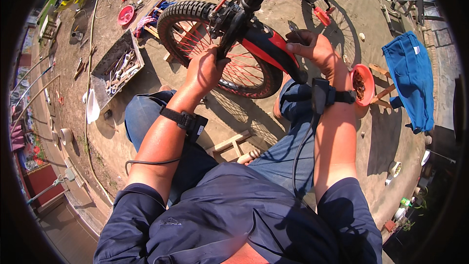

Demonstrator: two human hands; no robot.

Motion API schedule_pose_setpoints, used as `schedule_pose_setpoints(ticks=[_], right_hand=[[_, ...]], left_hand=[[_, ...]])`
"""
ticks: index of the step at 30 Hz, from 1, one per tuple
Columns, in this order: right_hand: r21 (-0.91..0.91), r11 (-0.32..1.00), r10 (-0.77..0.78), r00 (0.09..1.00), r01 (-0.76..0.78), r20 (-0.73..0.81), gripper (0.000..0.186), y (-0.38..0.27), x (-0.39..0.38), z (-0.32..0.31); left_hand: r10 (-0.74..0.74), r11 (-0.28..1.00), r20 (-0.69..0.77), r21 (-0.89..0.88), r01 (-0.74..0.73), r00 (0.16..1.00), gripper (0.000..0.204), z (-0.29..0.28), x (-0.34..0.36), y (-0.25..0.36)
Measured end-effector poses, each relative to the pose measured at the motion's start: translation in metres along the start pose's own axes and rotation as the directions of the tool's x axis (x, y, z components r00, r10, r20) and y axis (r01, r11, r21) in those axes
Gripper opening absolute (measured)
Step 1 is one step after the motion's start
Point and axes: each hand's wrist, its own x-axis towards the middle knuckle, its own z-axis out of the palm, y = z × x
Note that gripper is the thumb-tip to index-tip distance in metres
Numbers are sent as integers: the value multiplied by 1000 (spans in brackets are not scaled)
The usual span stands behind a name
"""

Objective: The person is sitting and repairing a bicycle. They use a screwdriver to tighten a screw on the red mudguard, then use their hands to adjust the mudguard's position and secure it to the bicycle frame.

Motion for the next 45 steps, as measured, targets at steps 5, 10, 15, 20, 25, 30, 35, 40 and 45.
schedule_pose_setpoints(ticks=[5, 10, 15, 20, 25, 30, 35, 40, 45], right_hand=[[-10, 1000, -17, 999, 18, 31, 77, -2, -3, -1], [-124, 990, -61, 995, 70, 74, 81, -14, -3, 11], [-172, 979, -110, 993, 114, 29, 89, -25, -6, 28], [-242, 963, -136, 989, 119, -55, 91, -25, -4, 35], [-97, 984, -157, 982, 147, -105, 81, -17, -2, 38], [-115, 986, -140, 975, 121, -173, 78, -26, -10, 46], [-325, 944, -124, 977, 62, -175, 93, -35, -12, 46], [-281, 954, -178, 948, 100, -266, 93, -23, -8, 53], [-37, 988, -156, 965, 151, -210, 89, -11, -1, 50]], left_hand=[[4, 1000, 9, -27, -4, 1000, 26, -1, 1, 4], [-7, 1000, 6, -13, 7, 1000, 24, -4, 0, 6], [-2, 1000, 1, -25, 2, 1000, 24, -4, 0, 5], [-14, 1000, 6, -24, 14, 1000, 24, -3, 0, 4], [-18, 1000, 8, -7, 18, 1000, 24, -3, 0, 5], [-6, 1000, -12, -19, 6, 1000, 24, -3, 0, 4], [-10, 1000, -13, -22, 10, 1000, 23, -3, 0, 5], [6, 999, -49, -50, -9, 999, 23, 0, 0, 1], [0, 999, -26, -40, -1, 1000, 22, -2, 1, 4]])
